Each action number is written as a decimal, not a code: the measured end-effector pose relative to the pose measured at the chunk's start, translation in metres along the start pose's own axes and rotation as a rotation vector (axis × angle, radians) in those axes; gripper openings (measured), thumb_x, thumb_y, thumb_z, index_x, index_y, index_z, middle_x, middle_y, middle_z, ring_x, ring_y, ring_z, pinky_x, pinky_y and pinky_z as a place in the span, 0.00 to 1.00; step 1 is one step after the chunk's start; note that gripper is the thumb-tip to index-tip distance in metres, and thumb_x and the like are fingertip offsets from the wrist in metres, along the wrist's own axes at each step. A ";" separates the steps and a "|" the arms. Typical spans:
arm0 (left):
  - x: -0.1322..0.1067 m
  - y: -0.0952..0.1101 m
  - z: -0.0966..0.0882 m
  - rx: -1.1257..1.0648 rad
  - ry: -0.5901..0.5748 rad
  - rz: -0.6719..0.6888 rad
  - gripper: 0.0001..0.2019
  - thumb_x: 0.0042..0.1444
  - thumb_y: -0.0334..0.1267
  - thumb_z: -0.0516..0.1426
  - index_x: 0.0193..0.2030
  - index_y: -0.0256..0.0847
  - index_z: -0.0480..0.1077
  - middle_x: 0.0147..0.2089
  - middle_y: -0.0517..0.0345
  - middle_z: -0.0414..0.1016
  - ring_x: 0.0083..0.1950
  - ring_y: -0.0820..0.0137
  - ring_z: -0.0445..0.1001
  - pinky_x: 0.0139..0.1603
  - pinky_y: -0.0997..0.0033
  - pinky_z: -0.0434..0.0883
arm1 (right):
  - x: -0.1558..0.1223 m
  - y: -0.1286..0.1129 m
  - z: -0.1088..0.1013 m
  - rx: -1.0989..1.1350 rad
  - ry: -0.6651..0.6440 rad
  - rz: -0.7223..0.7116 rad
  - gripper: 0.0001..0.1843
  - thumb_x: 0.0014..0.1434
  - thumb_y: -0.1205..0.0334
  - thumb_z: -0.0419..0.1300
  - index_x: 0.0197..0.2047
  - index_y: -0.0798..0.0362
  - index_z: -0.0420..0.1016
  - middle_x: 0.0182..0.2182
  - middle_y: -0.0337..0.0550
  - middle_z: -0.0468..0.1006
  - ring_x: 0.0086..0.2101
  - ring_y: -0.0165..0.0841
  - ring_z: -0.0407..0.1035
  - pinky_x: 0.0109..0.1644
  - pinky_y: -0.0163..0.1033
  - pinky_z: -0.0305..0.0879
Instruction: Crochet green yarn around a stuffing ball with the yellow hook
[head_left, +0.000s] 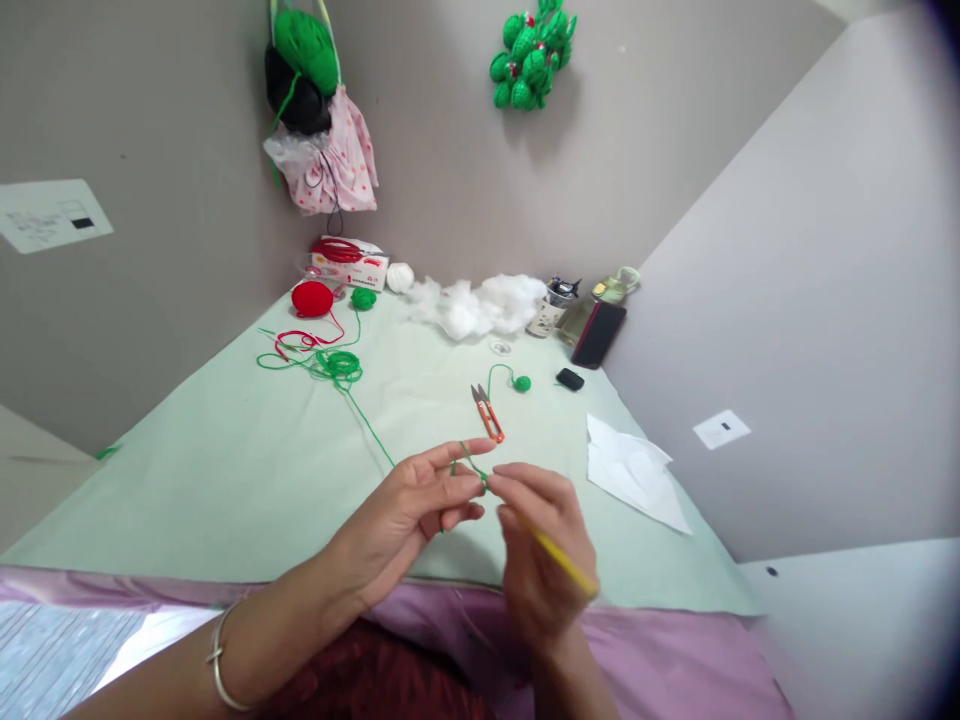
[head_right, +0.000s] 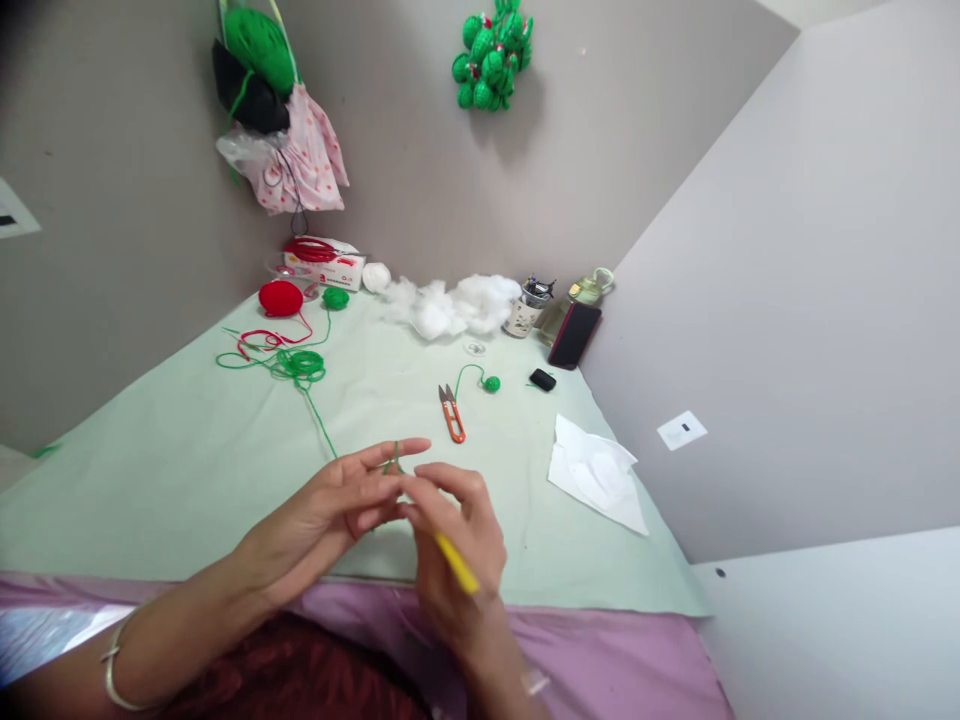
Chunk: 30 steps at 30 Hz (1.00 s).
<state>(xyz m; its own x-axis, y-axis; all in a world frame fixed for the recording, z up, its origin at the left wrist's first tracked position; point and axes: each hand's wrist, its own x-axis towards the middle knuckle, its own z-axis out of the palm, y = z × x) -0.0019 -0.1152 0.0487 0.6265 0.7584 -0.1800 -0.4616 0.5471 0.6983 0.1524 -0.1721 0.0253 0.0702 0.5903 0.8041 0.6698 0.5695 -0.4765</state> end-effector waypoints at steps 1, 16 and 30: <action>0.001 0.001 0.000 -0.025 -0.002 -0.003 0.20 0.55 0.38 0.69 0.55 0.42 0.80 0.26 0.68 0.63 0.27 0.80 0.56 0.49 0.69 0.68 | 0.003 -0.002 -0.001 0.097 0.040 0.090 0.17 0.67 0.72 0.57 0.51 0.45 0.80 0.39 0.44 0.80 0.39 0.36 0.76 0.40 0.43 0.74; 0.002 -0.006 0.001 0.124 0.056 0.139 0.22 0.54 0.41 0.70 0.57 0.46 0.79 0.37 0.60 0.77 0.43 0.71 0.72 0.52 0.70 0.66 | -0.002 -0.003 0.007 -0.101 -0.026 -0.095 0.24 0.64 0.75 0.61 0.59 0.42 0.78 0.48 0.48 0.81 0.44 0.38 0.77 0.44 0.44 0.76; -0.001 -0.006 0.001 0.226 0.019 0.136 0.18 0.54 0.40 0.70 0.53 0.49 0.81 0.38 0.61 0.76 0.45 0.70 0.71 0.54 0.68 0.63 | 0.011 -0.004 0.005 0.443 0.056 0.359 0.10 0.68 0.66 0.60 0.43 0.45 0.84 0.36 0.41 0.81 0.38 0.33 0.74 0.43 0.41 0.72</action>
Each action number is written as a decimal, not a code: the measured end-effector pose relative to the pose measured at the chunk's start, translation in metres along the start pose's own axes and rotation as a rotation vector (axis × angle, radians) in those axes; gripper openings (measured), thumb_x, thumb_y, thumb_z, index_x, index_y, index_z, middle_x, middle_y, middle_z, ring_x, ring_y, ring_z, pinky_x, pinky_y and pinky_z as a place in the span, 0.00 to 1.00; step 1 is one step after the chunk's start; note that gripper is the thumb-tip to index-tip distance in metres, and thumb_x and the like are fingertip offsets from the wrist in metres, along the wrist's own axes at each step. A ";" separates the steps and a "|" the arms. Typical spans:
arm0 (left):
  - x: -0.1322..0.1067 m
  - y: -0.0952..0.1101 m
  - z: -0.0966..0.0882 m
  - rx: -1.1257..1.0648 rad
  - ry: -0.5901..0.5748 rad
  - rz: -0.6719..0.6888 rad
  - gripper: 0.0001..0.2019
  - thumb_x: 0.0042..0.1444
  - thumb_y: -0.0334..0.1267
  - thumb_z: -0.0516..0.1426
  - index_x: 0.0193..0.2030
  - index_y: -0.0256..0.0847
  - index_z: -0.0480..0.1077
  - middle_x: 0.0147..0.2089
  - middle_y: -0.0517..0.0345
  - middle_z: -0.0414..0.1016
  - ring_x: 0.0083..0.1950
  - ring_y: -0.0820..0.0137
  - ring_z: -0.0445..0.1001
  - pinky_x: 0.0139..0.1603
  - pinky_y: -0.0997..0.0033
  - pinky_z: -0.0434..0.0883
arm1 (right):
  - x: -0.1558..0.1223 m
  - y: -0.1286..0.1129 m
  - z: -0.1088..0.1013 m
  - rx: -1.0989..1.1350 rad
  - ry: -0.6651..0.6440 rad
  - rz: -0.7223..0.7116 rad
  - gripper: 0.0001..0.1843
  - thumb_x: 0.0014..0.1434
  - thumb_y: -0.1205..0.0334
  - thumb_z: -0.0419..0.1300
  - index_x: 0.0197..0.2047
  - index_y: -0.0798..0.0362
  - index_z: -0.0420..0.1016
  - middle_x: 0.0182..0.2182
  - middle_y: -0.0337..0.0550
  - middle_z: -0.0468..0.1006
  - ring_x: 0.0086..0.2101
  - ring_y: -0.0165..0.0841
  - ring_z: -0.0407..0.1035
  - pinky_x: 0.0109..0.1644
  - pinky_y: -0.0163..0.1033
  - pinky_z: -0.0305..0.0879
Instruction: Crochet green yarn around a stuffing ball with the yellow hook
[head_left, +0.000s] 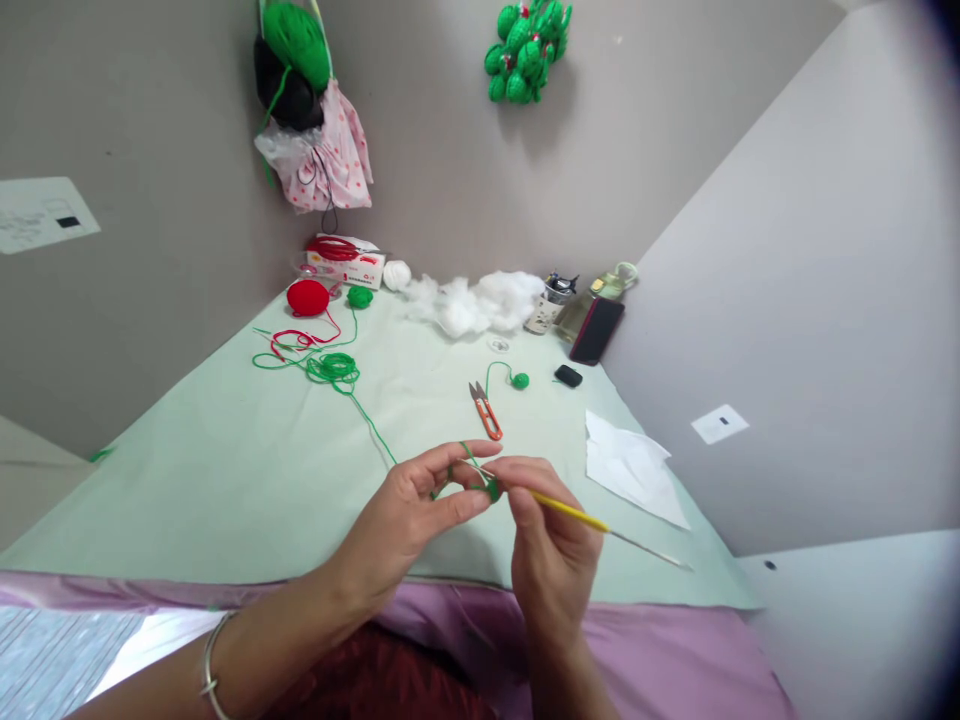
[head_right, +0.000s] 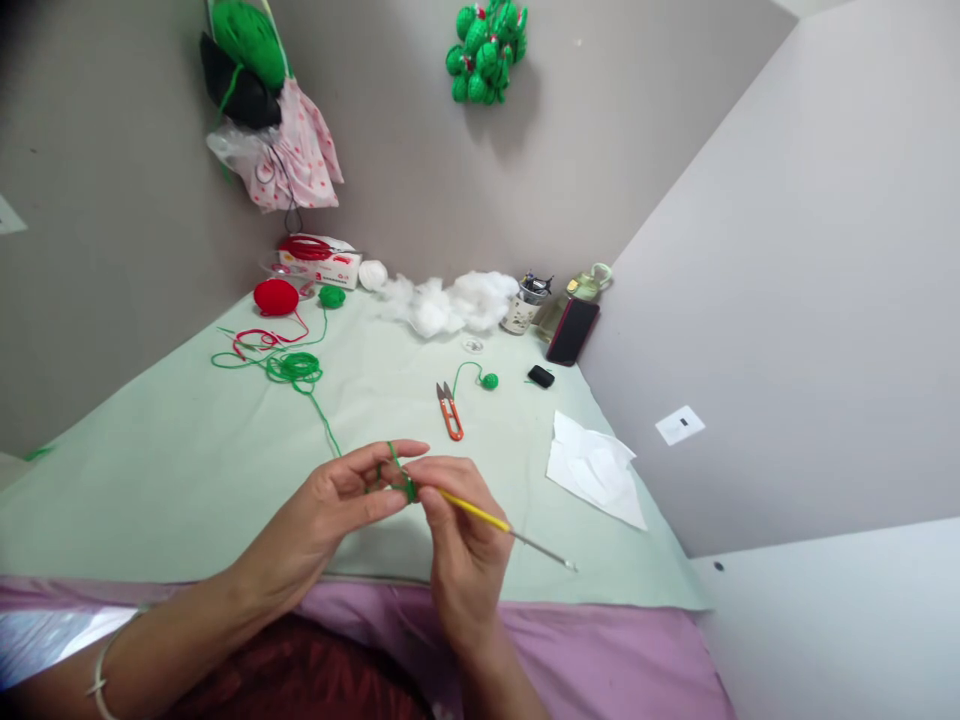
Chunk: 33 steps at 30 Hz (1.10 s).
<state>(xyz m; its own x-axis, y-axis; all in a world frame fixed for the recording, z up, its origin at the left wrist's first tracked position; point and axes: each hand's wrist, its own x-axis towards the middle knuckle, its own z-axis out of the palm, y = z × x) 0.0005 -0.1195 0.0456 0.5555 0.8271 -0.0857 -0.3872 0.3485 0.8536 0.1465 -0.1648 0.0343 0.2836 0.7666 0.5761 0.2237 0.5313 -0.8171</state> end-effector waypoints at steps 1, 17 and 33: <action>0.000 0.001 0.000 0.001 0.007 -0.008 0.18 0.55 0.40 0.70 0.53 0.49 0.81 0.38 0.61 0.75 0.44 0.70 0.70 0.54 0.68 0.62 | 0.000 0.000 0.000 0.029 0.009 0.023 0.10 0.68 0.66 0.60 0.43 0.46 0.83 0.36 0.41 0.81 0.36 0.32 0.74 0.41 0.40 0.72; 0.001 0.001 0.001 -0.197 0.000 -0.083 0.23 0.55 0.40 0.70 0.58 0.48 0.78 0.37 0.62 0.74 0.41 0.74 0.69 0.51 0.71 0.64 | -0.012 0.001 -0.003 -0.658 -0.092 -0.565 0.25 0.64 0.77 0.60 0.58 0.44 0.78 0.49 0.47 0.80 0.47 0.38 0.77 0.46 0.43 0.77; -0.002 0.001 0.002 -0.026 -0.016 0.069 0.17 0.58 0.40 0.68 0.55 0.53 0.80 0.39 0.63 0.74 0.46 0.72 0.73 0.53 0.72 0.66 | 0.000 -0.007 -0.002 -0.080 -0.032 -0.077 0.13 0.69 0.69 0.57 0.44 0.46 0.82 0.39 0.41 0.82 0.42 0.34 0.76 0.47 0.42 0.73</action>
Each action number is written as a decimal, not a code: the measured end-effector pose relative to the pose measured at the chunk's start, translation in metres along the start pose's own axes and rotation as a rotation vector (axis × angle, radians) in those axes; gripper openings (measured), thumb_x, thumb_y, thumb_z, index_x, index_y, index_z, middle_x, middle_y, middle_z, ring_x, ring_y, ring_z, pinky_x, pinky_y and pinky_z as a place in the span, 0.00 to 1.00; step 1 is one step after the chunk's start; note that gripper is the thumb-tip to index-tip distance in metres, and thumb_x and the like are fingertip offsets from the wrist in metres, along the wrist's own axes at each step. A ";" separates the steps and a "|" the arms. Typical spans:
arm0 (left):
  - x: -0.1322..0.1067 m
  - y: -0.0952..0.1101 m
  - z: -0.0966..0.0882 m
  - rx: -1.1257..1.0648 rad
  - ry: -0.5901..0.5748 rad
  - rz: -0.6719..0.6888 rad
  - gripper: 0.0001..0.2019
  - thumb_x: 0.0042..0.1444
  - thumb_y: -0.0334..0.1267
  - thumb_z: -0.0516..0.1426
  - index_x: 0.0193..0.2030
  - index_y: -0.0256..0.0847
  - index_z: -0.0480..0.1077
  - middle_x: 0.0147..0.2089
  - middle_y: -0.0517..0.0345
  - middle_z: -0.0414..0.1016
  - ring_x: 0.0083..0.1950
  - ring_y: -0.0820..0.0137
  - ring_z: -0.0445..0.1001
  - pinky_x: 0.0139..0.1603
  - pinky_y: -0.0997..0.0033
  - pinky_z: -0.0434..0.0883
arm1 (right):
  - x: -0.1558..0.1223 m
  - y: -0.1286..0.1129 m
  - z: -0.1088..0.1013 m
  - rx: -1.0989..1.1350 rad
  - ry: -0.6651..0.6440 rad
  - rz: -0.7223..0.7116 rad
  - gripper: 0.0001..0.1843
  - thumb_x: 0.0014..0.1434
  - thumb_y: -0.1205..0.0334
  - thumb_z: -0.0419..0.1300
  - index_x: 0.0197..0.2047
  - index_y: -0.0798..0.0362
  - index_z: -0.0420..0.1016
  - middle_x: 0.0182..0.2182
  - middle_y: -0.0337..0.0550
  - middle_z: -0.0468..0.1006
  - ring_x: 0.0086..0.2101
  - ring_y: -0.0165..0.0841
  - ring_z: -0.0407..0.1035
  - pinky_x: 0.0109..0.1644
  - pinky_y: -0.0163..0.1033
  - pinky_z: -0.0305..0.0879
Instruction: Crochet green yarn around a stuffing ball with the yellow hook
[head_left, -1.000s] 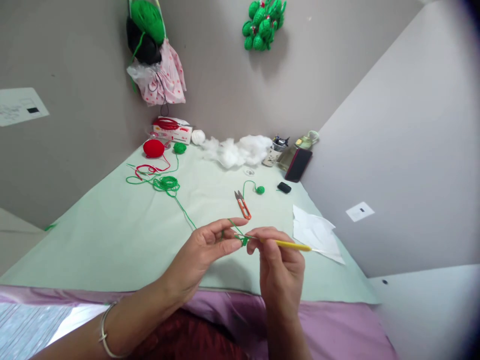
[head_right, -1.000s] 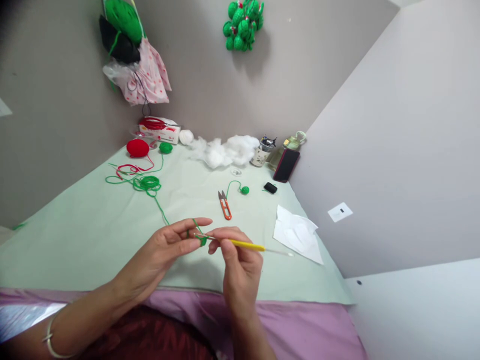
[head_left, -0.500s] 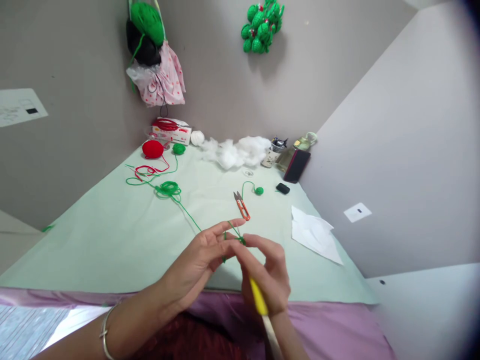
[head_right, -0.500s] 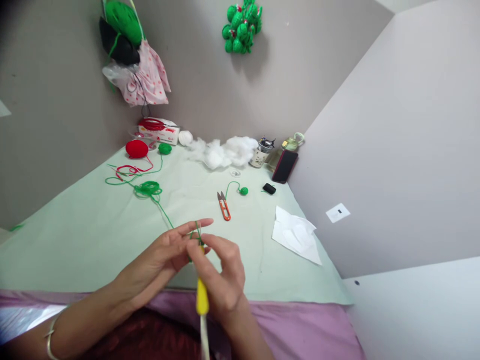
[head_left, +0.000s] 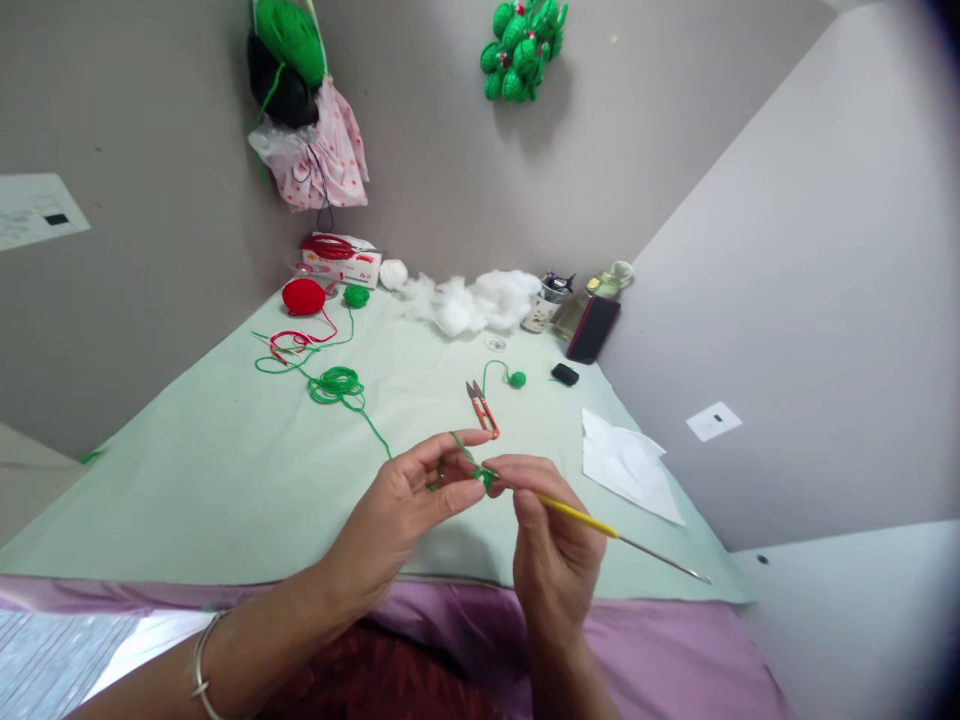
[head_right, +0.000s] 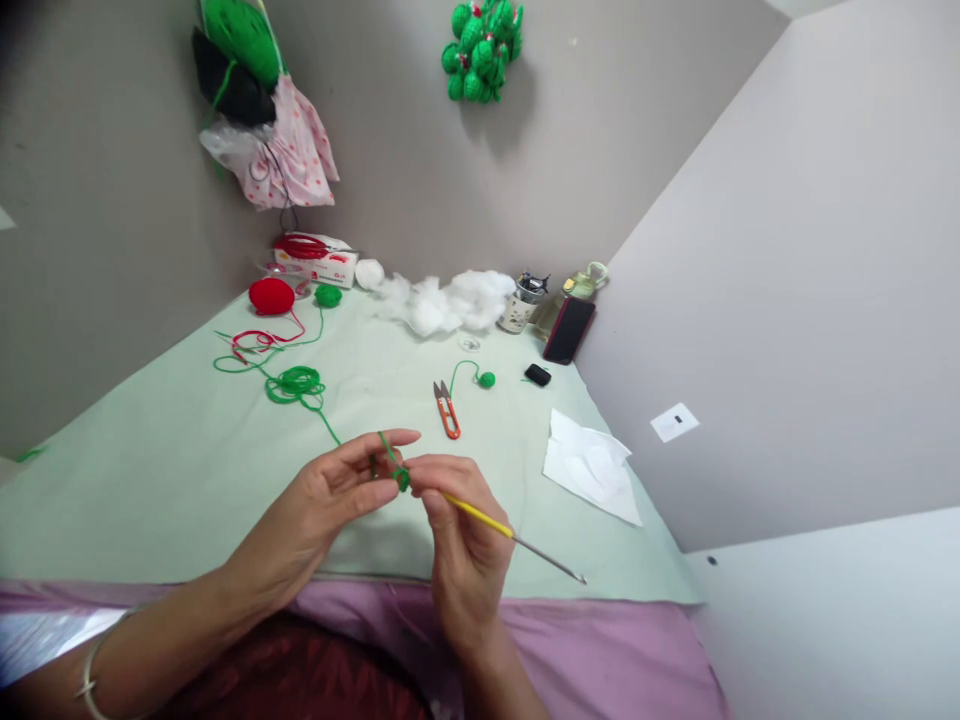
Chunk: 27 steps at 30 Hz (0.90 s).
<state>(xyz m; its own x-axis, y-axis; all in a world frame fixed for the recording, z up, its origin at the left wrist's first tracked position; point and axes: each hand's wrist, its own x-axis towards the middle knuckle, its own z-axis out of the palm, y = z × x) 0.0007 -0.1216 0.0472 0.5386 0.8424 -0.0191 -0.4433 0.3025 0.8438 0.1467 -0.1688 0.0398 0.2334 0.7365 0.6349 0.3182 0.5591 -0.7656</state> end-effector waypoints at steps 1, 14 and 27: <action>0.000 0.000 -0.001 0.013 0.005 0.012 0.16 0.58 0.40 0.68 0.54 0.53 0.80 0.39 0.63 0.75 0.45 0.73 0.73 0.53 0.72 0.66 | -0.001 -0.001 -0.001 -0.020 -0.011 -0.011 0.13 0.69 0.70 0.57 0.44 0.45 0.82 0.39 0.41 0.82 0.42 0.34 0.76 0.46 0.41 0.73; 0.005 0.001 -0.003 -0.330 -0.002 -0.193 0.19 0.53 0.34 0.70 0.53 0.42 0.81 0.37 0.61 0.72 0.39 0.77 0.70 0.54 0.71 0.68 | -0.006 0.004 -0.003 -0.193 0.104 -0.128 0.14 0.67 0.72 0.58 0.47 0.47 0.82 0.35 0.42 0.81 0.37 0.34 0.76 0.40 0.41 0.74; -0.001 0.000 0.002 -0.051 -0.005 -0.068 0.17 0.56 0.38 0.69 0.54 0.47 0.81 0.41 0.58 0.79 0.47 0.69 0.73 0.56 0.67 0.66 | -0.001 0.007 0.003 0.177 0.046 0.149 0.11 0.68 0.67 0.59 0.43 0.44 0.84 0.38 0.40 0.82 0.37 0.32 0.74 0.42 0.40 0.72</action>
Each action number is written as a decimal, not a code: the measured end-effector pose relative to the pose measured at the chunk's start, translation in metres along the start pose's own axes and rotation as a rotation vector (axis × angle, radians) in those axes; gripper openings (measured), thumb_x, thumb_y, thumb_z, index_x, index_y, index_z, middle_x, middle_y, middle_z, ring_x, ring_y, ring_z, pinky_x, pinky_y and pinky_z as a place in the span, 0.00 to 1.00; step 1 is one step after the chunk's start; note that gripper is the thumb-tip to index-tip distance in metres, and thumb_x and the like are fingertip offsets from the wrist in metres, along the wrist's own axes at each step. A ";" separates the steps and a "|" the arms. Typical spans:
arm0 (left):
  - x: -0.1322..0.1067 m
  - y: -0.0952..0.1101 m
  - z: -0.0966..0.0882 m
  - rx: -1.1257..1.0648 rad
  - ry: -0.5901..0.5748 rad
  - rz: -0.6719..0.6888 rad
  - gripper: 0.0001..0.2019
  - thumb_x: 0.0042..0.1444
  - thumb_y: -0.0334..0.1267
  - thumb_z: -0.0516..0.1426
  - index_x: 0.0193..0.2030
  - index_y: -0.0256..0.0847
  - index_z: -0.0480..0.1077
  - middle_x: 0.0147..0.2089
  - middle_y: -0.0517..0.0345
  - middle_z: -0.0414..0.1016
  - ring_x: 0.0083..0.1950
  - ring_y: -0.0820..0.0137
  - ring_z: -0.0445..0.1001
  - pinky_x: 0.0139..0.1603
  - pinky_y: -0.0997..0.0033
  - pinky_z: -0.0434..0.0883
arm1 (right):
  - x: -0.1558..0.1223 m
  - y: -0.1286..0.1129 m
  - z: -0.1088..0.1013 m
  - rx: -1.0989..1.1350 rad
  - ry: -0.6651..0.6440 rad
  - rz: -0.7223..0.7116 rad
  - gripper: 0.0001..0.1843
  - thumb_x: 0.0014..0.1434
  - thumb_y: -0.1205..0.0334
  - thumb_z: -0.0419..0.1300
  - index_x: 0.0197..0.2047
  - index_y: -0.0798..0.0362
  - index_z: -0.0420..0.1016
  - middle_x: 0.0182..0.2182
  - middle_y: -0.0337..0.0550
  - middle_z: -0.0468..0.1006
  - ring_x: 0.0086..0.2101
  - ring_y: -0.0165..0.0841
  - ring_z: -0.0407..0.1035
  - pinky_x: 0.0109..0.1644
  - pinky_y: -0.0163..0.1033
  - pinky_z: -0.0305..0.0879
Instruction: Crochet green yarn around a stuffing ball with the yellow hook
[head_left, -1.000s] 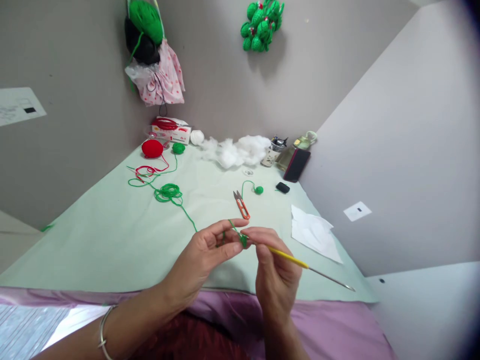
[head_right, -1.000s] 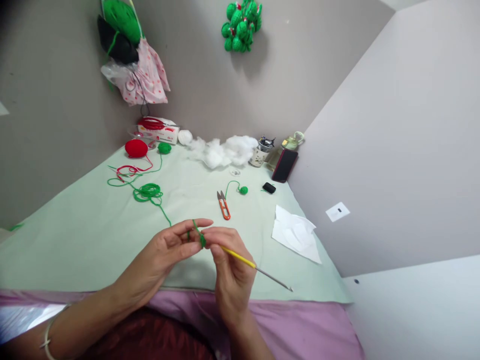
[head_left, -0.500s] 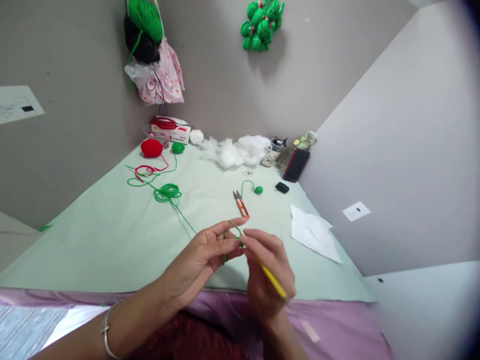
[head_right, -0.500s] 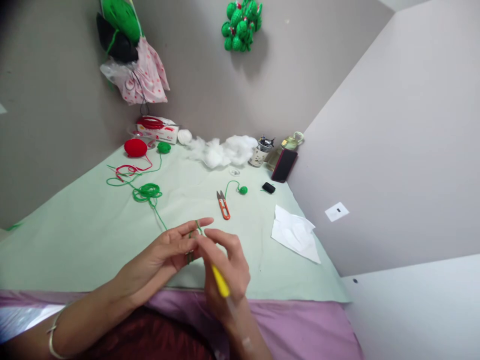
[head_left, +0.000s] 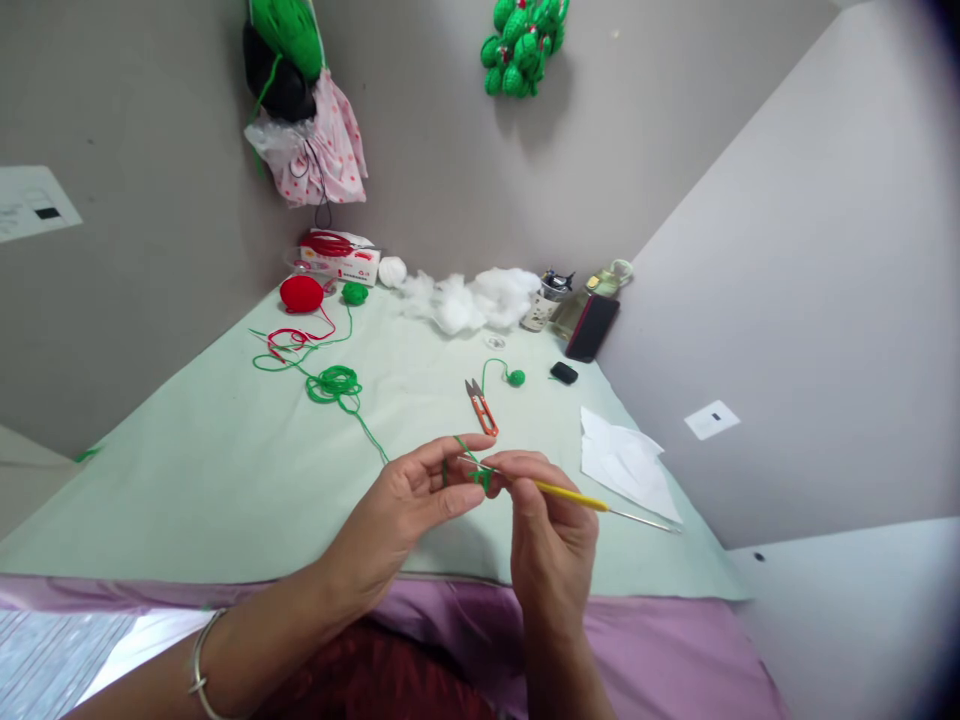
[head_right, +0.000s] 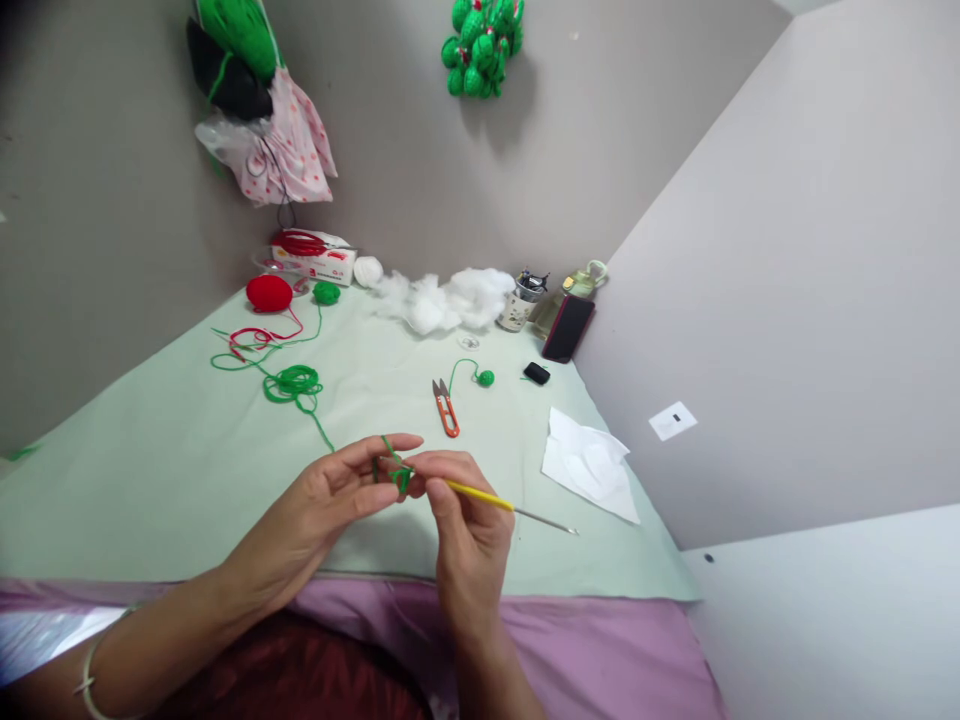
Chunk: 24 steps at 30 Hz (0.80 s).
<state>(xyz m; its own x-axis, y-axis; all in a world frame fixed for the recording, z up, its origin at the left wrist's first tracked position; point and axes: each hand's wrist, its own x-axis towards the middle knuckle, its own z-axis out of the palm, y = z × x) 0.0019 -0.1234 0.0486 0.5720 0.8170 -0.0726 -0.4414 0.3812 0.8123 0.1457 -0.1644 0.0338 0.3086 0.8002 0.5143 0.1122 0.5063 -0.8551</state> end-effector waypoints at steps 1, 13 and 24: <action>0.000 0.001 -0.001 0.008 -0.002 0.007 0.16 0.57 0.40 0.68 0.53 0.47 0.81 0.41 0.58 0.79 0.47 0.68 0.74 0.57 0.66 0.66 | 0.000 0.000 0.000 0.020 -0.005 0.013 0.12 0.69 0.67 0.59 0.43 0.45 0.83 0.38 0.40 0.81 0.36 0.31 0.73 0.41 0.39 0.72; 0.005 0.000 -0.004 0.046 0.062 0.031 0.14 0.55 0.39 0.69 0.49 0.45 0.82 0.33 0.61 0.76 0.39 0.70 0.72 0.49 0.68 0.67 | 0.002 -0.001 0.002 0.070 -0.023 0.118 0.06 0.60 0.68 0.69 0.37 0.46 0.84 0.32 0.39 0.77 0.34 0.31 0.72 0.38 0.38 0.72; 0.004 0.000 -0.004 -0.022 -0.011 -0.047 0.16 0.52 0.39 0.70 0.49 0.45 0.83 0.32 0.61 0.73 0.39 0.69 0.71 0.50 0.67 0.63 | 0.011 -0.001 0.009 0.479 0.100 0.472 0.09 0.47 0.63 0.75 0.28 0.49 0.80 0.27 0.34 0.75 0.24 0.24 0.66 0.30 0.31 0.68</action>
<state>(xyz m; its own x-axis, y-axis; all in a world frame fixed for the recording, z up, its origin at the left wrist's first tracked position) 0.0011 -0.1184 0.0459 0.6002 0.7930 -0.1041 -0.4284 0.4287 0.7955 0.1408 -0.1537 0.0410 0.3104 0.9484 0.0646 -0.4798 0.2149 -0.8506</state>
